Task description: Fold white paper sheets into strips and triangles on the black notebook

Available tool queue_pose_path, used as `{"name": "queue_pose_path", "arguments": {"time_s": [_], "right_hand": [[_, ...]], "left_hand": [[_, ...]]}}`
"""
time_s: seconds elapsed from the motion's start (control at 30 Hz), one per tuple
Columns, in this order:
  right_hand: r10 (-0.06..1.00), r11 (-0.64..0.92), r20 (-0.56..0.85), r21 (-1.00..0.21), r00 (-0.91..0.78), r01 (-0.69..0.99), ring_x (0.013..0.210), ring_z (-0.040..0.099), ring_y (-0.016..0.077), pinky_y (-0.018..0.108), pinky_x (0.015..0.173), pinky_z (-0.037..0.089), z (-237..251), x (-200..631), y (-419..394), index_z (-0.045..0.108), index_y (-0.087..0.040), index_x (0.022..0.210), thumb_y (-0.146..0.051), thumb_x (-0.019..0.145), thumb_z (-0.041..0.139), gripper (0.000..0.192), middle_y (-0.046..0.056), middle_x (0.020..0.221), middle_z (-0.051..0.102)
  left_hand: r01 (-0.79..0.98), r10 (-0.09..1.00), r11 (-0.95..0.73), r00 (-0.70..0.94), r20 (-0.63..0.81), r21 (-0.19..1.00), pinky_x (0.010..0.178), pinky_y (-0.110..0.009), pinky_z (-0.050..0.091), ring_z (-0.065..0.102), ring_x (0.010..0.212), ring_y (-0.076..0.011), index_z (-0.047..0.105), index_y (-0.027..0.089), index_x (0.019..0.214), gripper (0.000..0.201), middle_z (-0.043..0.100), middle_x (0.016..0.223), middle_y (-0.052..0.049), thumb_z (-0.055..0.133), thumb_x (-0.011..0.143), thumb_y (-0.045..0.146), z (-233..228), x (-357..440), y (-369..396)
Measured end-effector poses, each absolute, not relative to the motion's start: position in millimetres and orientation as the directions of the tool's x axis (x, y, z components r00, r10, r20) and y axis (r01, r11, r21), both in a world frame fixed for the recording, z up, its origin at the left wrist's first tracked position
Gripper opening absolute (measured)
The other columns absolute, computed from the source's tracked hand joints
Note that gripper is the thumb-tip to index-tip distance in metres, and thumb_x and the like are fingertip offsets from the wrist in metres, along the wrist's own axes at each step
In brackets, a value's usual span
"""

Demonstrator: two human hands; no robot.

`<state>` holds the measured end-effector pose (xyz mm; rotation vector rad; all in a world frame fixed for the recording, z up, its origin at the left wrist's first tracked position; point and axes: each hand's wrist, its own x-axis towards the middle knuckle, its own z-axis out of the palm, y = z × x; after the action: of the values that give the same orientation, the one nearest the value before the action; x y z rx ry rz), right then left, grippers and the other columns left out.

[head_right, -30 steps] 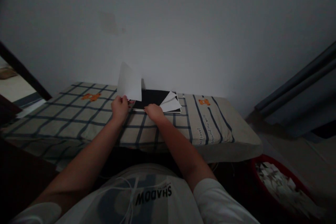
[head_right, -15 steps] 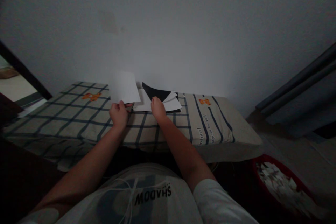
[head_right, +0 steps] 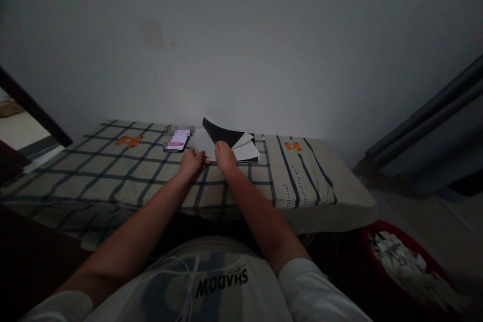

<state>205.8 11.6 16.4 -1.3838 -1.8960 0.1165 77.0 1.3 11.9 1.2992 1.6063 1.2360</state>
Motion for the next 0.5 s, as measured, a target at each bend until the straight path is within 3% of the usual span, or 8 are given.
{"name": "queue_pose_path", "arguments": {"time_s": [0.13,0.27,0.33,0.4,0.5], "right_hand": [[0.859,0.409,0.483,-0.444,-0.171,0.797,0.101,0.056,0.0178,0.027,0.089,0.04,18.0,205.4,8.0,0.06,-0.014,0.109,-0.024,0.099,0.031,0.032,0.01,0.105,0.063],[0.871,0.4,0.451,-0.425,-0.194,0.812,0.104,0.056,0.0168,0.026,0.091,0.04,19.6,204.8,5.1,0.059,-0.016,0.112,-0.026,0.1,0.03,0.033,0.01,0.109,0.063],[0.872,0.405,0.445,-0.422,-0.204,0.811,0.105,0.056,0.0166,0.026,0.091,0.04,20.4,204.5,4.3,0.059,-0.015,0.113,-0.026,0.1,0.03,0.034,0.01,0.111,0.063],[0.873,0.407,0.439,-0.416,-0.213,0.813,0.105,0.056,0.0165,0.025,0.091,0.04,21.3,204.0,4.0,0.059,-0.015,0.113,-0.025,0.1,0.029,0.034,0.01,0.111,0.063],[0.877,0.405,0.423,-0.393,-0.228,0.826,0.105,0.056,0.016,0.025,0.091,0.04,22.5,202.9,3.4,0.059,-0.016,0.115,-0.025,0.1,0.029,0.035,0.01,0.112,0.063]], "left_hand": [[0.379,0.978,0.039,-0.205,0.043,0.925,0.05,-0.03,0.049,0.067,0.056,-0.0238,0.046,0.01,0.123,0.048,0.072,0.075,-0.012,0.062,0.081,0.026,20.9,69.8,-3.2],[0.801,0.907,0.009,-0.259,0.333,0.598,0.07,-0.041,0.05,0.067,0.086,-0.0352,0.034,0.008,0.141,0.083,0.07,0.091,-0.02,0.067,0.076,0.046,27.7,54.9,-16.8],[0.909,0.878,-0.015,-0.187,0.44,0.417,0.074,-0.043,0.049,0.064,0.096,-0.0364,0.041,0.014,0.141,0.073,0.068,0.1,-0.02,0.061,0.08,0.049,29.4,50.3,-23.7],[0.958,0.859,-0.183,0.046,0.51,0.221,0.083,-0.044,0.046,0.057,0.108,-0.0352,0.058,0.018,0.126,0.049,0.064,0.112,-0.018,0.055,0.085,0.044,28.6,49.9,-27.9],[0.93,0.845,-0.36,0.292,0.448,0.072,0.091,-0.046,0.041,0.052,0.113,-0.0331,0.07,0.02,0.103,0.031,0.062,0.116,-0.014,0.049,0.089,0.038,20.9,54.9,-27.2]]}}
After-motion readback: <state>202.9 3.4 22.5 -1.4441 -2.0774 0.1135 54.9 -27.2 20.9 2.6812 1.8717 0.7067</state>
